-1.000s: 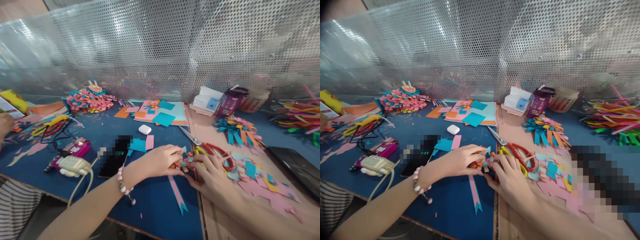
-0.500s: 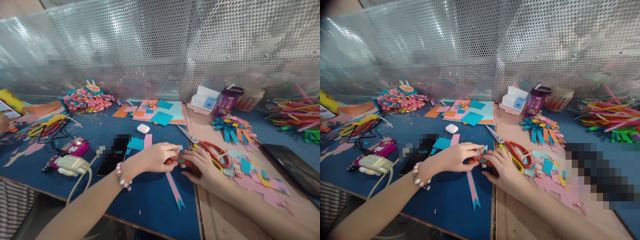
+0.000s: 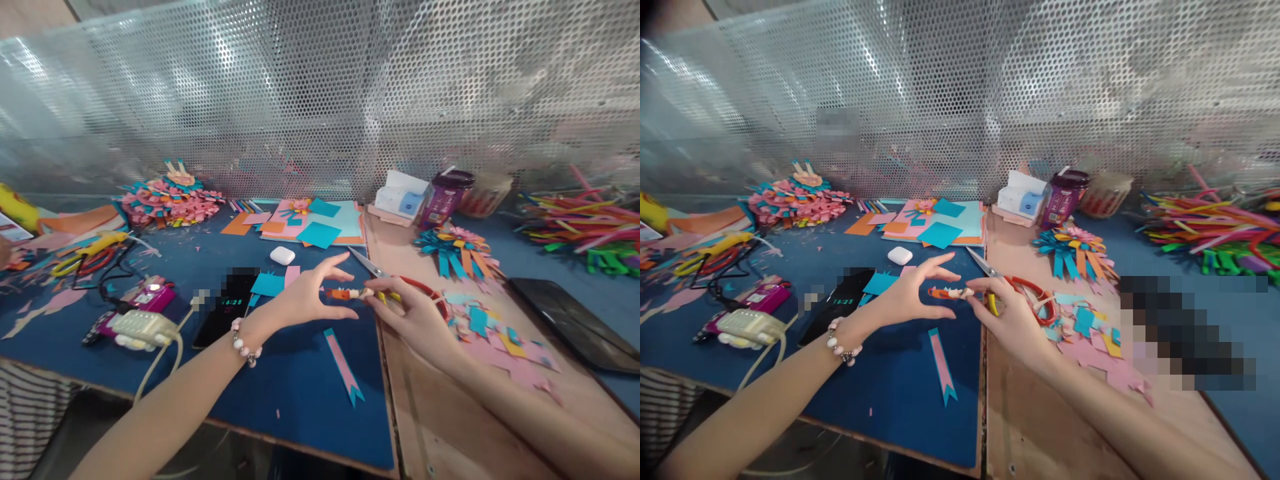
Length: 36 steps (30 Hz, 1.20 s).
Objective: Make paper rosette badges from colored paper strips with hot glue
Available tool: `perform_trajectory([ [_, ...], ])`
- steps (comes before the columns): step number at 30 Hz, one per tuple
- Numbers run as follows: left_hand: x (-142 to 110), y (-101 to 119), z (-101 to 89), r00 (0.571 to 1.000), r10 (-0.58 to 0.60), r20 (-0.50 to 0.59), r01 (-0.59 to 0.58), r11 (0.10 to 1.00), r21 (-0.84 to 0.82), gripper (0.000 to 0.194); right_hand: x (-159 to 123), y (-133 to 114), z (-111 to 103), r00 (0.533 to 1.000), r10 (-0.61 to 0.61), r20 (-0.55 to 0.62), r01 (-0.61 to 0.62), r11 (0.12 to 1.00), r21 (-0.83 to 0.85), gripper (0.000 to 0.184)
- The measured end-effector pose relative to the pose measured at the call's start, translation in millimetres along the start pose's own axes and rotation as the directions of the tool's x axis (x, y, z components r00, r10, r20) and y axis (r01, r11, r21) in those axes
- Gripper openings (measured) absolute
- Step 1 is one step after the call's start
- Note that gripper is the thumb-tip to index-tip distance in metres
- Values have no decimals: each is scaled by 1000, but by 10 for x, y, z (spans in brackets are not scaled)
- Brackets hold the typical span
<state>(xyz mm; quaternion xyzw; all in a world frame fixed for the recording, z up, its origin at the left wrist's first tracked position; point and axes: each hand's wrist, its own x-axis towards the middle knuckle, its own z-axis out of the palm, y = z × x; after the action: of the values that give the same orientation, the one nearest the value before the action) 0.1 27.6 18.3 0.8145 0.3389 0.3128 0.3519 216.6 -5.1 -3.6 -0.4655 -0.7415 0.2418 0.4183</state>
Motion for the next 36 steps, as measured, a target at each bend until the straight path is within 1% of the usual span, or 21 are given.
perform_trajectory([
  [2, 12, 12, 46, 999, -23, -30, 20, 996, -83, 78, 5, -38, -23, 990, 138, 22, -140, 975, 170, 24],
  [3, 17, 24, 68, 998, -41, -39, 36, 992, -124, 70, 10, -47, -34, 982, 186, 38, -190, 952, 239, 26],
  [6, 23, 81, 116, 992, -108, -61, 93, 975, -202, 53, 34, -55, -61, 961, 269, 61, -271, 880, 390, 28],
  [10, 8, 157, 145, 982, -134, -131, 110, 978, -179, 41, 71, -87, -71, 929, 364, 70, -354, 814, 461, 29],
  [13, -9, 183, 165, 983, -118, -138, 95, 983, -157, 38, 78, -115, -60, 896, 425, 128, -431, 767, 476, 31],
  [15, -18, 186, 183, 985, -113, -129, 92, 983, -156, 37, 72, -114, -53, 885, 430, 178, -459, 745, 483, 33],
  [17, -22, 180, 202, 986, -120, -119, 100, 982, -161, 38, 62, -92, -51, 890, 412, 198, -454, 745, 489, 32],
  [21, -25, 158, 229, 985, -129, -113, 108, 979, -175, 40, 43, -17, -46, 917, 357, 179, -399, 787, 471, 28],
  [24, -25, 145, 237, 984, -129, -120, 107, 979, -174, 41, 33, 27, -29, 928, 339, 156, -373, 817, 441, 27],
  [30, -23, 151, 243, 980, -140, -141, 114, 977, -179, 40, 18, 30, -15, 940, 318, 122, -337, 818, 466, 29],
  [36, -33, 163, 251, 980, -134, -150, 107, 979, -173, 39, 0, 39, -27, 930, 312, 194, -367, 813, 452, 26],
])
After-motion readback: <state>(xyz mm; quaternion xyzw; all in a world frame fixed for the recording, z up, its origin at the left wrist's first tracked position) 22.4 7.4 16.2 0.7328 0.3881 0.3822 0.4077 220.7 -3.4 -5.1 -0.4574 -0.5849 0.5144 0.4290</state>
